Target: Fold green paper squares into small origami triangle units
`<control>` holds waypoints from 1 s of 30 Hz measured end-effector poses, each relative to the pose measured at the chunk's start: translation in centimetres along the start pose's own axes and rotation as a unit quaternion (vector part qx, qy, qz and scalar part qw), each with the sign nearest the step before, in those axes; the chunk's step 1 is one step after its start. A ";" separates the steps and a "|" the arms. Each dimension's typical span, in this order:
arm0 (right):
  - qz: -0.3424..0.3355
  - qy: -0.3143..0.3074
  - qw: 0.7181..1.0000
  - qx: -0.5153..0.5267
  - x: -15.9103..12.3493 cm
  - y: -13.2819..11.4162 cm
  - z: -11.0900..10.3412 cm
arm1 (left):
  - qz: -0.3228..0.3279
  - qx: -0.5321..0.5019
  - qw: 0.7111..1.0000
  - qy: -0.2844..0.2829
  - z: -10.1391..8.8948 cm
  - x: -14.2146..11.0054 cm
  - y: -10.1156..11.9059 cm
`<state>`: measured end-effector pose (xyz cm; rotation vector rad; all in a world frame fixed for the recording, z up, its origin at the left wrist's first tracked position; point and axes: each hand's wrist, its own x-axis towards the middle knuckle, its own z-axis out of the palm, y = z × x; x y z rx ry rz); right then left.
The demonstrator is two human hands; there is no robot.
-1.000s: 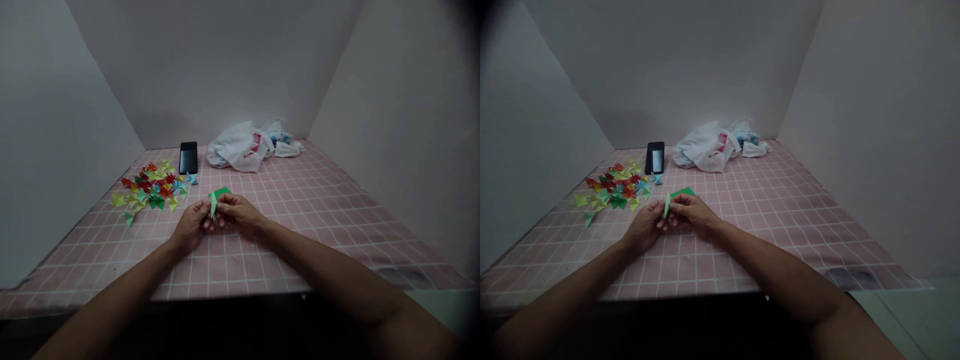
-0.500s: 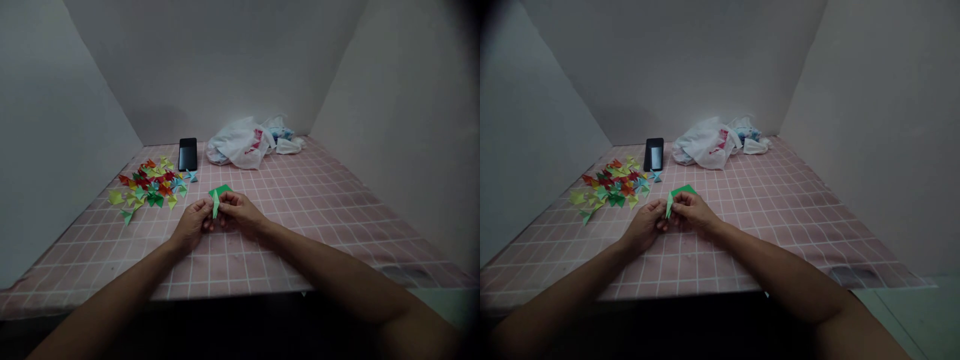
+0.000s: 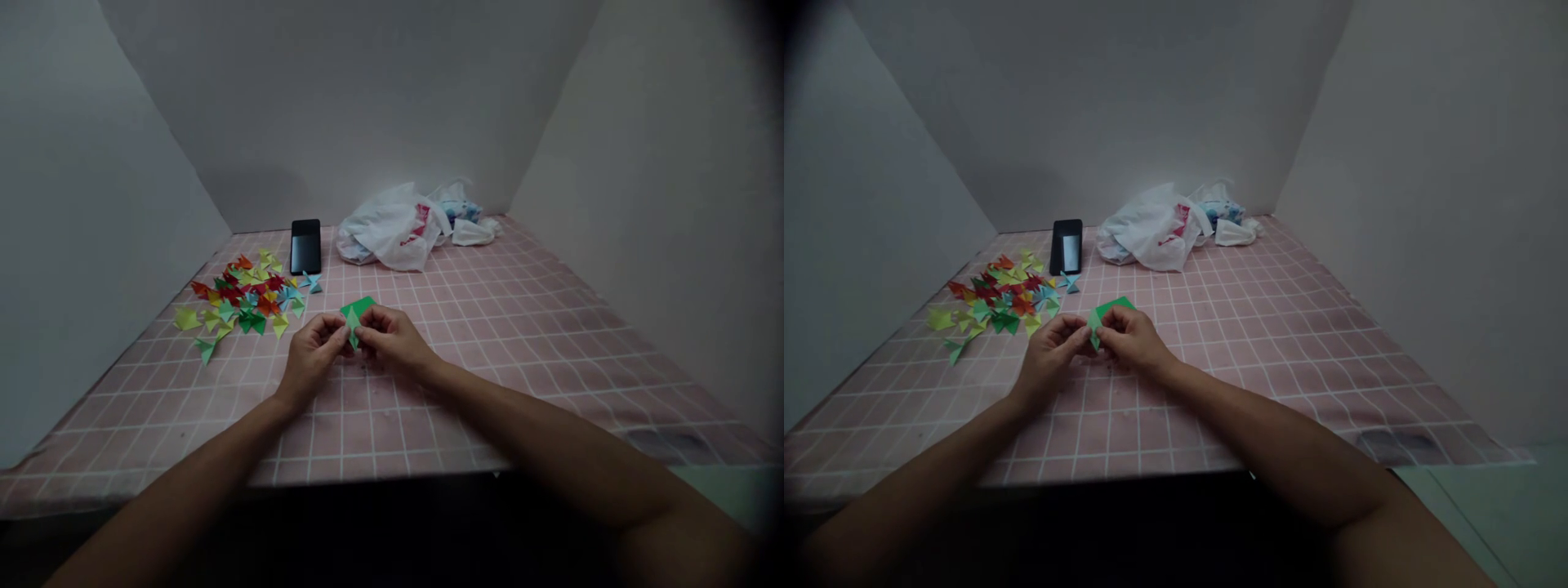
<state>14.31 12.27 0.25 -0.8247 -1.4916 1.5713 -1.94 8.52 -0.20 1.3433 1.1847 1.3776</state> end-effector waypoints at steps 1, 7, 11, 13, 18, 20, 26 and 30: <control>0.008 -0.007 1.000 0.013 0.1 0.0 -0.1 | -0.004 -0.002 1.000 0.003 0.0 0.0 0.0; 0.004 -0.016 0.999 0.031 0.2 0.3 -0.1 | -0.019 -0.016 1.000 0.010 0.1 0.0 0.2; 0.000 -0.004 0.999 0.045 0.3 0.6 0.1 | -0.018 -0.016 1.000 0.004 0.2 0.0 0.2; -0.011 -0.006 0.999 0.051 0.4 0.8 0.2 | -0.025 -0.028 0.999 0.000 0.1 0.0 0.3; -0.052 -0.015 0.996 0.074 0.4 1.0 0.1 | -0.049 -0.066 0.997 -0.007 -0.1 -0.2 0.4; -0.061 -0.023 0.996 0.060 0.4 1.0 0.1 | -0.051 -0.083 0.995 -0.005 -0.2 -0.2 0.2; -0.112 -0.015 0.993 -0.030 0.1 0.7 0.0 | -0.038 -0.107 0.993 0.016 0.0 -0.1 0.2; -0.114 -0.025 0.993 -0.030 -0.1 0.5 0.1 | 0.013 -0.047 0.998 0.044 0.2 -0.2 0.6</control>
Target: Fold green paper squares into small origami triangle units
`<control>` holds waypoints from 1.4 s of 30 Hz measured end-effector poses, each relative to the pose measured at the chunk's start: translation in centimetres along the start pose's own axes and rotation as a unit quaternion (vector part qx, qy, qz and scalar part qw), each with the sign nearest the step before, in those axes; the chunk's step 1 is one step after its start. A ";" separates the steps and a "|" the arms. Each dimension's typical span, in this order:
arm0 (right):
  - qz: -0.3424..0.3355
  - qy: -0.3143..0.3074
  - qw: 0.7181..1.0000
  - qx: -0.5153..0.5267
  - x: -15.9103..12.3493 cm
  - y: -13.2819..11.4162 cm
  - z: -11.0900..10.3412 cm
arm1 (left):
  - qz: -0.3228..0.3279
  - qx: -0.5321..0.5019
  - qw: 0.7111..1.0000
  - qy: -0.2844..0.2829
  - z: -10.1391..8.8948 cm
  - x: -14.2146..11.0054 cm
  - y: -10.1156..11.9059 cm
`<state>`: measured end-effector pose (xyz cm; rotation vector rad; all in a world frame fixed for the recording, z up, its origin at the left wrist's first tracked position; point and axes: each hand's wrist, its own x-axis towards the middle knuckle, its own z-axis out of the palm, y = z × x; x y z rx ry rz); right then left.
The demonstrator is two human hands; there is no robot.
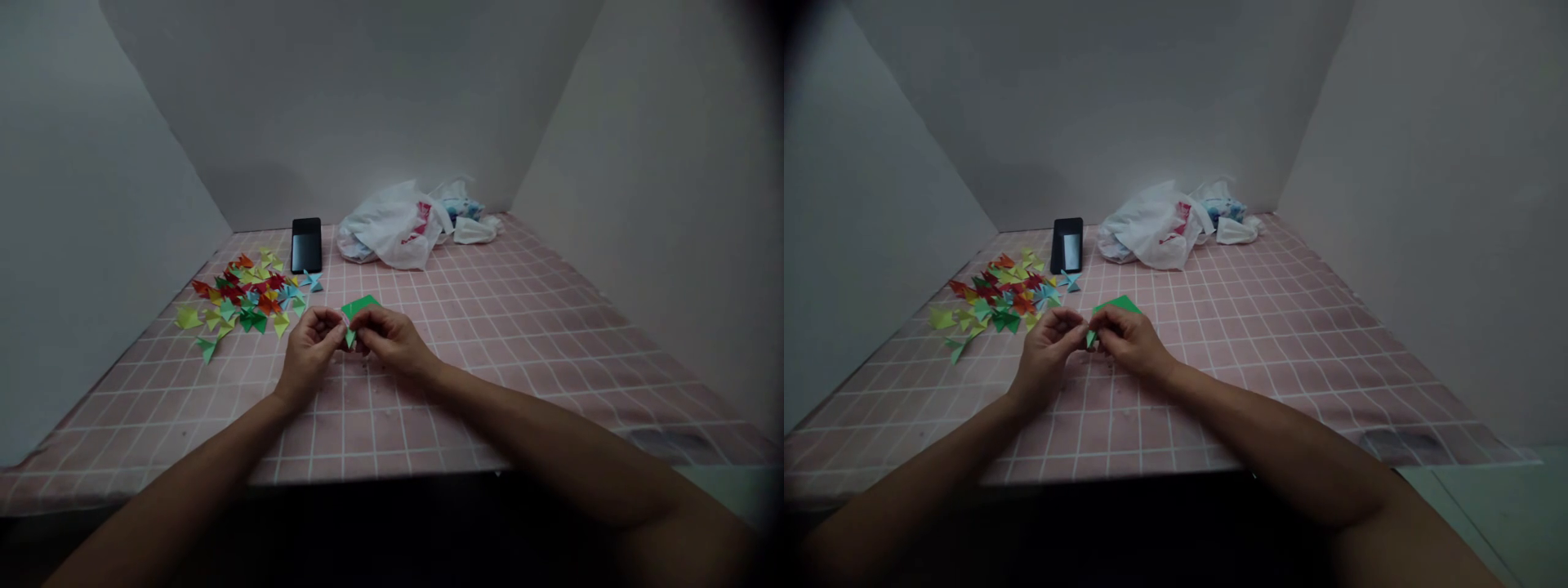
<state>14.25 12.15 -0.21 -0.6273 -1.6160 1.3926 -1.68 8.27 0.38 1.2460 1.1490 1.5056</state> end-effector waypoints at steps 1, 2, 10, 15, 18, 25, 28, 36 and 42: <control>0.007 0.003 1.000 0.021 0.0 0.0 0.0 | 0.021 0.017 1.000 0.007 0.0 0.0 0.1; 0.016 0.009 0.999 0.039 0.1 -0.1 -0.1 | 0.042 0.034 0.998 0.014 0.0 0.0 0.1; 0.034 0.015 0.999 -0.006 0.2 -0.4 -0.1 | 0.136 0.123 0.983 0.005 -0.5 -0.1 -0.8; -0.005 0.052 0.995 -0.080 -0.1 -0.3 0.1 | 0.092 0.120 0.988 0.000 -0.4 0.0 -0.6; -0.024 0.051 0.992 -0.112 -0.2 -0.3 0.0 | 0.078 0.139 0.987 -0.011 -0.4 -0.1 -0.2; -0.035 0.040 0.990 -0.130 -0.1 -0.1 0.0 | 0.119 0.185 0.976 0.002 -0.3 -0.2 -0.1; -0.049 0.042 0.983 -0.172 -0.3 -0.2 0.1 | 0.122 0.201 0.972 0.005 -0.2 -0.2 -0.2; -0.065 -0.002 0.986 -0.151 -0.6 -0.5 0.3 | 0.106 0.182 0.978 0.007 -0.6 -0.3 -0.7; -0.032 0.012 0.989 -0.147 -0.5 -0.3 0.3 | 0.091 0.165 0.982 -0.026 -0.6 -0.4 -0.4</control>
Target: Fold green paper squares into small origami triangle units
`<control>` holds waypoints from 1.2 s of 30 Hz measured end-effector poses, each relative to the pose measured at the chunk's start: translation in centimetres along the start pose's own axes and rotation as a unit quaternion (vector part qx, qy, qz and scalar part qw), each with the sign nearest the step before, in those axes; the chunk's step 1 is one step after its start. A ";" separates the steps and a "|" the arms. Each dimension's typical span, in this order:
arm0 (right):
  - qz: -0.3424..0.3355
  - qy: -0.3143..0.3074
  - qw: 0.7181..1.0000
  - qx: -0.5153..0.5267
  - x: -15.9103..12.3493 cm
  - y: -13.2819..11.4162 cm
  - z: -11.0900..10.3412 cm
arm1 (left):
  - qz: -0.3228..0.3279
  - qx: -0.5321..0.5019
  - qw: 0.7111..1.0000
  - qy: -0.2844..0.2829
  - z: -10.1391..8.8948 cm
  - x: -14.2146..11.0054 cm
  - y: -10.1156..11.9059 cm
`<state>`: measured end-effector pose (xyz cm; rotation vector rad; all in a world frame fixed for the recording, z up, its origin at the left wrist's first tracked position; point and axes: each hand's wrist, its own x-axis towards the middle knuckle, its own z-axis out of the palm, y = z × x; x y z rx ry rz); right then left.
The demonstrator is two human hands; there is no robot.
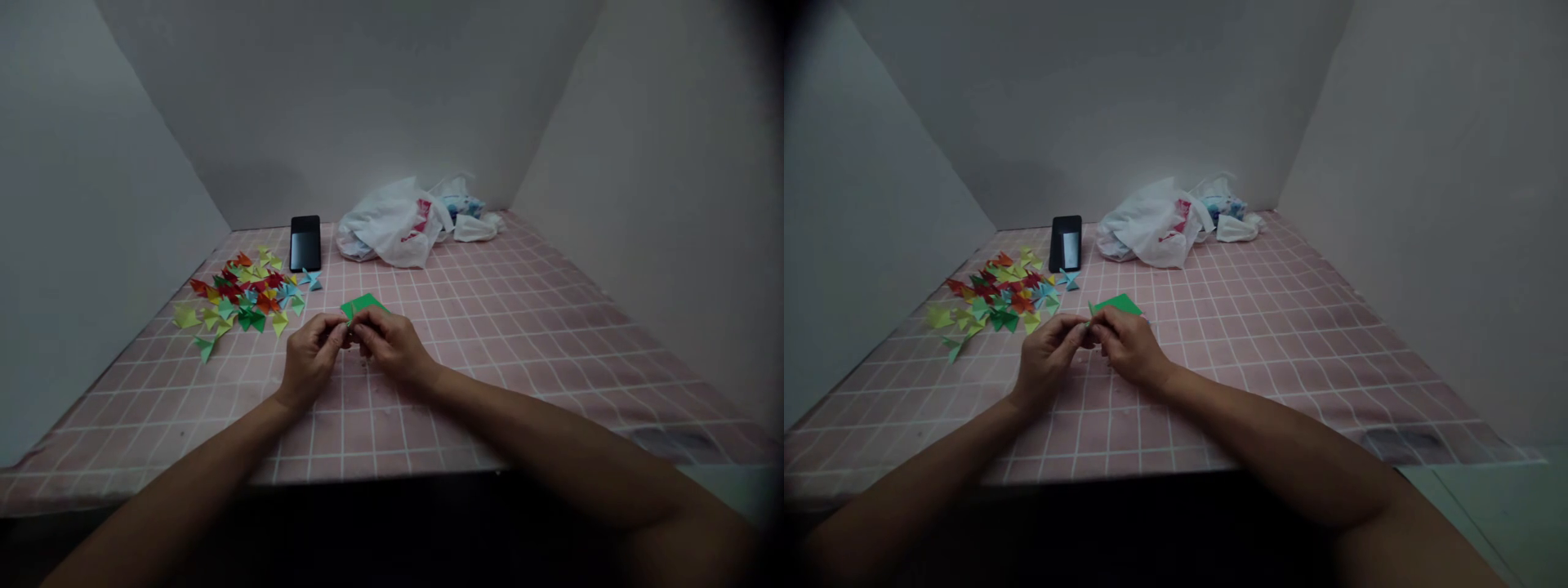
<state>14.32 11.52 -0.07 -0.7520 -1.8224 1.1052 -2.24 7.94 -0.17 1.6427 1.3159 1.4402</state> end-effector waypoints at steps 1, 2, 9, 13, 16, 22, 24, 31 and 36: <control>0.005 0.002 1.000 0.007 0.0 0.0 0.0 | -0.004 -0.003 1.000 -0.004 0.0 0.0 0.0; 0.010 0.003 1.000 0.019 0.0 0.0 0.0 | -0.006 -0.008 1.000 -0.008 0.0 0.0 0.0; 0.082 0.012 0.984 0.161 0.7 0.3 -0.4 | -0.081 -0.103 0.991 0.002 0.0 0.4 0.0; 0.135 0.013 0.973 0.189 0.9 0.3 -0.6 | -0.120 -0.158 0.980 -0.001 0.0 0.5 -0.1; 0.170 -0.019 0.961 0.216 0.7 0.2 -0.6 | -0.149 -0.184 0.972 -0.016 0.0 0.6 -0.2; 0.188 -0.014 0.932 0.311 0.7 0.9 -0.4 | -0.189 -0.245 0.950 -0.051 0.4 0.8 0.1; 0.192 -0.010 0.923 0.334 0.8 1.1 -0.3 | -0.196 -0.254 0.945 -0.059 0.5 0.8 0.3; 0.212 0.002 0.901 0.379 0.8 1.1 -0.3 | -0.198 -0.271 0.939 -0.074 0.6 0.8 0.2; 0.212 0.006 0.899 0.384 0.9 1.2 -0.2 | -0.200 -0.278 0.936 -0.078 0.6 0.6 0.0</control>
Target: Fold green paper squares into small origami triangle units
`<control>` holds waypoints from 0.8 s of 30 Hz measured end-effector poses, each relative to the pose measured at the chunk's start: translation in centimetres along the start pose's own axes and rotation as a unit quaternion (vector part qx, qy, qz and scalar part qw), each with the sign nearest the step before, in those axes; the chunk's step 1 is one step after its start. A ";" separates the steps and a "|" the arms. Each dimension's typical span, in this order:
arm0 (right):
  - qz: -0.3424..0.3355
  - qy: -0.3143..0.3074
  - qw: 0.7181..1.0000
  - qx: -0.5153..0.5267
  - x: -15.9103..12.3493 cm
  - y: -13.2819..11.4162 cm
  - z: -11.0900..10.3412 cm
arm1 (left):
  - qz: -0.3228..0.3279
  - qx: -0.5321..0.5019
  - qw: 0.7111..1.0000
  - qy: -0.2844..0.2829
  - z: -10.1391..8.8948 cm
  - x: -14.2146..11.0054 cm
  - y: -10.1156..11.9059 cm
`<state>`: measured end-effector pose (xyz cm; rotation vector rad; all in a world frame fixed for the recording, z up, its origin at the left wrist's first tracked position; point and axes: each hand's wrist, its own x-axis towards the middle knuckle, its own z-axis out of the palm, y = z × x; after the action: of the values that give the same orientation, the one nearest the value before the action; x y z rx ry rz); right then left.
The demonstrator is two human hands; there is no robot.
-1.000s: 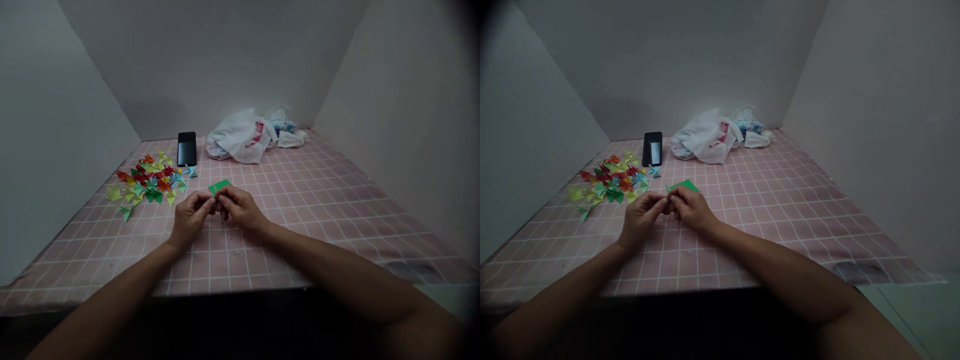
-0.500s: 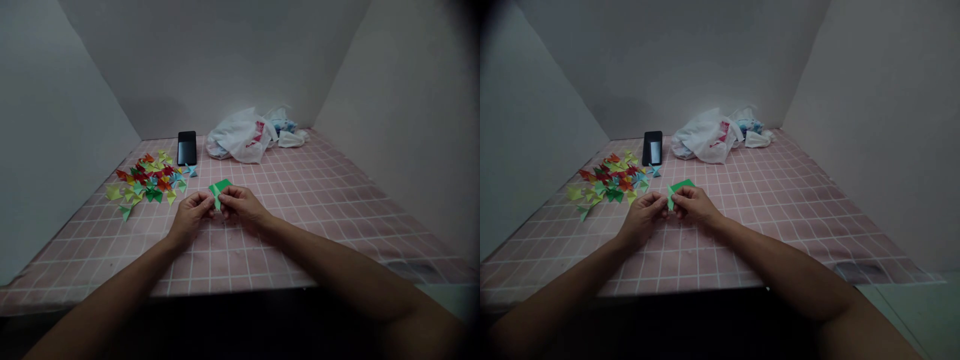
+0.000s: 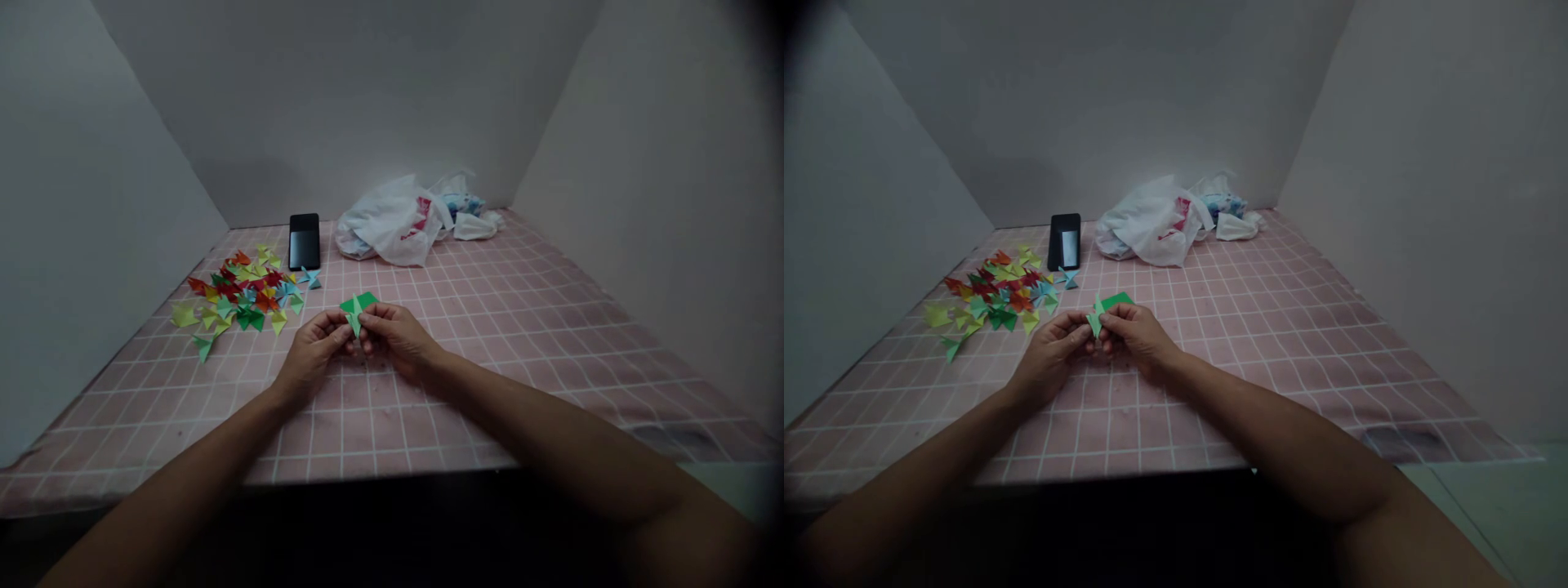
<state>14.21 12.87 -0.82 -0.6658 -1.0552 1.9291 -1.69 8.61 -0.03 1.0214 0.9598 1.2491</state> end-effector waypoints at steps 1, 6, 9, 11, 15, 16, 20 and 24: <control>0.000 0.002 1.000 -0.002 0.0 0.0 0.0 | -0.001 0.000 1.000 -0.001 0.0 0.0 0.0; 0.005 0.010 1.000 -0.005 -0.1 0.0 0.2 | -0.004 0.004 1.000 0.001 0.0 0.0 0.0; 0.002 0.008 1.000 -0.010 -0.1 0.1 0.2 | -0.005 0.003 1.000 0.002 0.0 0.1 -0.1; 0.000 0.007 1.000 -0.013 0.0 0.2 0.2 | -0.005 0.006 1.000 0.000 0.0 0.0 -0.1; -0.007 0.011 1.000 -0.019 0.0 0.4 0.2 | 0.003 0.040 0.999 -0.006 0.1 0.0 0.1; -0.009 0.012 1.000 -0.019 0.0 0.4 0.3 | 0.003 0.052 0.999 -0.010 0.1 -0.1 0.1; -0.006 0.004 1.000 -0.008 -0.1 0.4 0.5 | 0.003 0.061 0.998 -0.015 -0.1 0.0 0.1; -0.002 0.001 1.000 -0.007 -0.1 0.3 0.5 | 0.004 0.042 0.999 -0.031 -0.1 0.1 0.0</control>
<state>13.76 12.42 -0.81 -0.6736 -1.0696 1.9177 -1.82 8.67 -0.10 1.1234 0.9674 1.1857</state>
